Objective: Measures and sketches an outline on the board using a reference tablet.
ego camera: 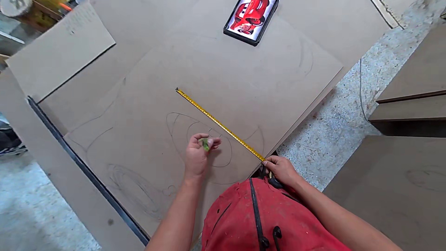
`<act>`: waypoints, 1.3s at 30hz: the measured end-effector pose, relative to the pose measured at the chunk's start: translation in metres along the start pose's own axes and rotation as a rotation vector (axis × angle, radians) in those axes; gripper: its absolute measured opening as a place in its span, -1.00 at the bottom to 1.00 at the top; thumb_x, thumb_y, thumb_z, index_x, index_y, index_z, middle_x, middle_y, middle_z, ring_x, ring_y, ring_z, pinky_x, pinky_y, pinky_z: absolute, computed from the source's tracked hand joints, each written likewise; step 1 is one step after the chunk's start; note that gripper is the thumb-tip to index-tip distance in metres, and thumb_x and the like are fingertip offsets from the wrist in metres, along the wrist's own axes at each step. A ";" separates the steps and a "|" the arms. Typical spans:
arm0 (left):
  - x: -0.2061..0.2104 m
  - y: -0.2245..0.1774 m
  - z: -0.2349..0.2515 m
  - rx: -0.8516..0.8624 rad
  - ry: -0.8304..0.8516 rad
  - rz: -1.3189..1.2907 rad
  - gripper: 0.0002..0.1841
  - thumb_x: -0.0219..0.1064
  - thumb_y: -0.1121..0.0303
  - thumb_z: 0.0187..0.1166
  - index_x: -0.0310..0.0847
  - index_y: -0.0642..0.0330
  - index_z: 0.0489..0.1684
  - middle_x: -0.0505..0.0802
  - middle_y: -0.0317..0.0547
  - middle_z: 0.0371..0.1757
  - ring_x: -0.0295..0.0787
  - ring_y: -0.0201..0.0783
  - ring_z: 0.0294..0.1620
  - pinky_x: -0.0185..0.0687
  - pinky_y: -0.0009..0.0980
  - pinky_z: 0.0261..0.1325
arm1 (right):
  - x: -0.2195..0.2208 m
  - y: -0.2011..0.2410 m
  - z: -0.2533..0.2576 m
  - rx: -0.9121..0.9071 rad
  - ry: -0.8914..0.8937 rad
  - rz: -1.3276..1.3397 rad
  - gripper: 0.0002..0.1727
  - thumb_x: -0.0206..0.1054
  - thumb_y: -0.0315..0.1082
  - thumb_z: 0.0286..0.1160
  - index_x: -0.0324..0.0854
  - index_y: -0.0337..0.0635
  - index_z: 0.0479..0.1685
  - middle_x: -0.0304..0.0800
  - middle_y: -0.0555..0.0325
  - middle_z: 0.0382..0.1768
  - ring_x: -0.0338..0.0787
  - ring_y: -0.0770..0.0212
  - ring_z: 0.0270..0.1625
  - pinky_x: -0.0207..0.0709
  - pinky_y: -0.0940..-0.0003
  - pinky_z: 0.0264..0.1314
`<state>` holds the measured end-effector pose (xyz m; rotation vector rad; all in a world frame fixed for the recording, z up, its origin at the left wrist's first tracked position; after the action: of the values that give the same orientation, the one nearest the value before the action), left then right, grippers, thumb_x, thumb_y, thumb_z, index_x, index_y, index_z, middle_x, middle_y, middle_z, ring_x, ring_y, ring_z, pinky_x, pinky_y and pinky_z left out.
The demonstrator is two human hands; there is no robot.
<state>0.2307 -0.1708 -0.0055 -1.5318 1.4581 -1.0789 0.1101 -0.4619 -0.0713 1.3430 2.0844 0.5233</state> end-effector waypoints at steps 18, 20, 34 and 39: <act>0.038 0.078 0.026 0.593 0.209 1.301 -0.51 0.06 0.06 0.84 0.57 0.22 0.51 0.42 -0.05 0.80 0.18 -0.09 0.87 0.01 -0.04 0.90 | 0.011 -0.006 -0.008 -0.012 -0.024 0.152 -0.80 0.29 -0.08 0.70 0.79 0.12 -0.02 0.93 0.38 -0.35 0.88 0.37 -0.30 0.78 0.27 -0.11; 0.035 0.076 0.033 0.606 0.210 1.314 -0.50 0.04 0.05 0.84 0.57 0.20 0.52 0.43 -0.08 0.80 0.19 -0.11 0.87 0.03 -0.07 0.90 | 0.014 -0.007 -0.008 0.002 -0.043 0.177 -0.81 0.31 -0.09 0.69 0.80 0.12 -0.03 0.93 0.38 -0.35 0.89 0.37 -0.29 0.79 0.27 -0.11; 0.023 0.089 0.026 0.715 0.205 1.271 -0.54 0.11 0.10 0.83 0.61 0.16 0.51 0.53 -0.13 0.74 0.26 -0.12 0.84 0.12 -0.10 0.87 | 0.017 -0.001 -0.009 0.030 -0.099 0.165 -0.80 0.34 -0.08 0.66 0.87 0.15 -0.13 0.93 0.45 -0.38 0.86 0.42 -0.33 0.76 0.29 -0.15; 0.022 0.091 0.024 0.720 0.197 1.237 -0.56 0.11 0.13 0.82 0.62 0.17 0.49 0.54 -0.14 0.73 0.26 -0.13 0.84 0.11 -0.10 0.88 | 0.018 0.002 -0.010 0.035 -0.096 0.131 -0.79 0.33 -0.07 0.67 0.87 0.17 -0.15 0.93 0.47 -0.38 0.85 0.43 -0.33 0.74 0.28 -0.15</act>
<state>0.2195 -0.1995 -0.0965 0.0791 1.4922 -0.7814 0.0989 -0.4444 -0.0677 1.5029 1.9457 0.4692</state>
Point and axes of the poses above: each hand's wrist, its own z-axis towards the middle knuckle, its own x-axis out of the palm, y = z × x, the point moved 1 cm from there along z, towards the middle knuckle
